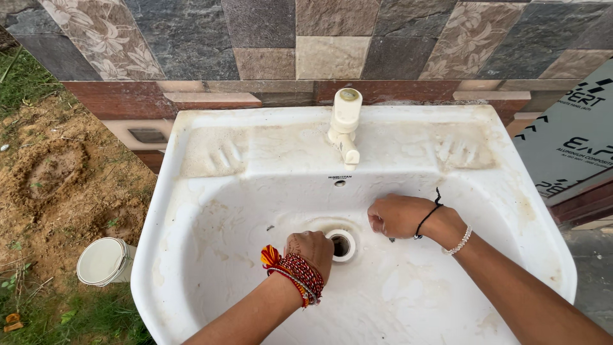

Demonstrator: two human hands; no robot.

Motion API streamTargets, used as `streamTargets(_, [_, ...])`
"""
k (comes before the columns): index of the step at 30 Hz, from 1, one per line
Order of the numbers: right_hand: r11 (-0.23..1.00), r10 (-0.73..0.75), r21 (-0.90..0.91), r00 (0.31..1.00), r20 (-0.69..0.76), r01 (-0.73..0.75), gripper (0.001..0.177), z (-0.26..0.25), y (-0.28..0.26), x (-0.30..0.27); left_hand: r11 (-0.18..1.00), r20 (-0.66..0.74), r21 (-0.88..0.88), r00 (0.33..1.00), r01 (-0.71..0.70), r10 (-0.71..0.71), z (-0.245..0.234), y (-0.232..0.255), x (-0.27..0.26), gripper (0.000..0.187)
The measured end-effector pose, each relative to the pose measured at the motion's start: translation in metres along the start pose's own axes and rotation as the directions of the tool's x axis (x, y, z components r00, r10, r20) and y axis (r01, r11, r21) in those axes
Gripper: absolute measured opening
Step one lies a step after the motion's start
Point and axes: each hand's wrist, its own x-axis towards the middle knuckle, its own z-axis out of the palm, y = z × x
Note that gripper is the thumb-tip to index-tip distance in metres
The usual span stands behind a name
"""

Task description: The person washes and scrubs a sink and its pedestal using a pink cloth and soap.

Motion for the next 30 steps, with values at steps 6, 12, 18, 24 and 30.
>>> streamTargets(6, [1.0,0.019,-0.013,1.0,0.018,-0.019,0.011,0.001,-0.006,-0.002,0.992,0.017,0.092,0.996,0.08,-0.082,-0.012,-0.025,-0.006,0.035])
streamTargets(12, [0.995,-0.096,-0.042,0.995,-0.03,0.094,0.014,0.008,-0.004,0.005,0.649,-0.382,-0.315,0.719,-0.692,0.581,0.029,0.057,-0.023,0.031])
streamTargets(18, [0.998,-0.05,-0.029,0.999,0.014,0.05,0.013,0.009,-0.007,0.004,0.988,0.312,0.156,0.949,-0.004,-0.046,-0.016,0.005,-0.03,0.036])
streamTargets(24, [0.998,-0.054,-0.035,0.998,0.017,0.054,0.01,0.013,-0.009,0.005,0.897,-0.162,0.141,0.904,0.419,-0.396,-0.025,-0.048,-0.006,0.011])
streamTargets(30, [0.997,-0.062,-0.053,0.998,0.0,0.062,0.013,0.008,-0.015,0.003,0.964,-0.6,-0.114,0.79,-0.239,0.125,0.026,-0.015,0.046,0.015])
